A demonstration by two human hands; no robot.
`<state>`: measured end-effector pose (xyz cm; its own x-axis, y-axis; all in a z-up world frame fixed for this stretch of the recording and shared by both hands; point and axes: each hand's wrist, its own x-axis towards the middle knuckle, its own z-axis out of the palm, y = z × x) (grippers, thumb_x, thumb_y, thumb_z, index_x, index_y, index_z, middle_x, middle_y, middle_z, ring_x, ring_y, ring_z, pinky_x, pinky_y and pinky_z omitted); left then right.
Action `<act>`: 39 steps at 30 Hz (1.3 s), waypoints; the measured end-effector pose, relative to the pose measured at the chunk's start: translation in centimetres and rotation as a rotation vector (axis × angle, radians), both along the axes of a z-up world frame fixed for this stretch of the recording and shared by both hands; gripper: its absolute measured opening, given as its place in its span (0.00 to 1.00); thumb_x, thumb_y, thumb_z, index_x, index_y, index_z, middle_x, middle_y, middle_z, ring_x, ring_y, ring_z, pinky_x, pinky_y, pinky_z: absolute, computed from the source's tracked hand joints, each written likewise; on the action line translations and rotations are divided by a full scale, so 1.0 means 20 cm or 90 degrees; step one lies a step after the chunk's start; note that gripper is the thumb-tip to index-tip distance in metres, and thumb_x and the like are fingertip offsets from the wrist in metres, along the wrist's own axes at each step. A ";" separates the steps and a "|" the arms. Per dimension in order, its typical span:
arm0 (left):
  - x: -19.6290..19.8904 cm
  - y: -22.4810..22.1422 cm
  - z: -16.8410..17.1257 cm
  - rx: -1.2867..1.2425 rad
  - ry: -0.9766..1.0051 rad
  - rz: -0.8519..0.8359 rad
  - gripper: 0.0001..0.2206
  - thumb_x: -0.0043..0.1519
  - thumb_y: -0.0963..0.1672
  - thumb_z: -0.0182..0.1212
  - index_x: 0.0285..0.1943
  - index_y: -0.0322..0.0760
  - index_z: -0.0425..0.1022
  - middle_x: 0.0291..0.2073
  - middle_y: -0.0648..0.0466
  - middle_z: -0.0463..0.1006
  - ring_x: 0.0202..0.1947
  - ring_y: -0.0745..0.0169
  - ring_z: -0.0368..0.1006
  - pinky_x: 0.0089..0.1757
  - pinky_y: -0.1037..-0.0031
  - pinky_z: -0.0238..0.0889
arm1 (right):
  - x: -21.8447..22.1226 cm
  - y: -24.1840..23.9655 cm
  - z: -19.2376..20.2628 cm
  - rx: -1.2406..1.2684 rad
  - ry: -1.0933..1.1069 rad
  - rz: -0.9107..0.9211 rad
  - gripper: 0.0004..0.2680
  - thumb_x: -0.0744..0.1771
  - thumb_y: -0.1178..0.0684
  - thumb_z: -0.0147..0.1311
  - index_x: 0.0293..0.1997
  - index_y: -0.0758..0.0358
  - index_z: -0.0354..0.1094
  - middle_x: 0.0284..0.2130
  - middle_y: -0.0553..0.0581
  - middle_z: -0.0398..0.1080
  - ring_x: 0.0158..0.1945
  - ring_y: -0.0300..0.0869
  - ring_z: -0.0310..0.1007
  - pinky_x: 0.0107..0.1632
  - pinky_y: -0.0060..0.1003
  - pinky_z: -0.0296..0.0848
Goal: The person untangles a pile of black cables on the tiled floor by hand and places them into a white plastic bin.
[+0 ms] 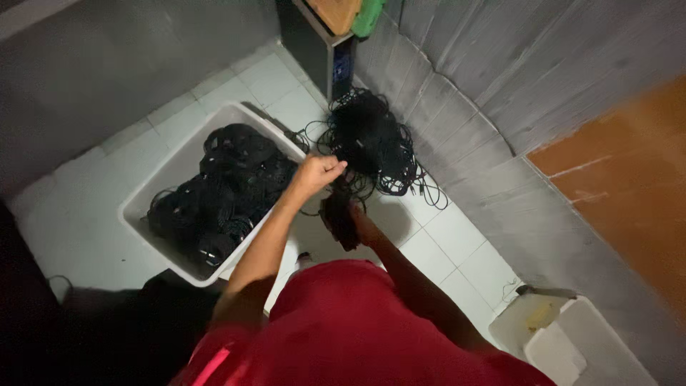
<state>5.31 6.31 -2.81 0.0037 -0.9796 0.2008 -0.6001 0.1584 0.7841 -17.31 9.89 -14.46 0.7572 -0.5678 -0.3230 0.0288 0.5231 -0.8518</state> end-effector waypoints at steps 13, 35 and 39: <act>-0.06 0.23 -0.86 0.063 -0.130 -0.163 0.09 0.67 0.44 0.58 0.44 0.32 0.73 0.34 0.48 0.73 0.31 0.52 0.70 0.33 0.61 0.64 | -0.01 -0.36 0.27 -0.151 -0.167 -0.240 0.17 0.65 0.54 0.65 0.56 0.72 0.67 0.43 0.58 0.75 0.42 0.45 0.77 0.46 0.42 0.79; -0.18 0.09 0.05 0.028 -0.322 -0.241 0.09 0.65 0.48 0.57 0.40 0.41 0.76 0.23 0.50 0.79 0.21 0.54 0.75 0.26 0.64 0.70 | 0.02 -0.28 0.05 -0.368 0.274 -0.013 0.18 0.65 0.38 0.65 0.36 0.67 0.68 0.27 0.59 0.71 0.28 0.42 0.70 0.31 0.40 0.68; -0.10 -0.01 0.11 -0.079 -0.153 -0.159 0.04 0.62 0.47 0.64 0.39 0.47 0.82 0.25 0.46 0.80 0.24 0.47 0.74 0.26 0.61 0.66 | 0.06 -0.10 0.15 -0.247 0.151 0.012 0.19 0.64 0.36 0.64 0.38 0.67 0.68 0.27 0.59 0.72 0.27 0.42 0.70 0.29 0.39 0.69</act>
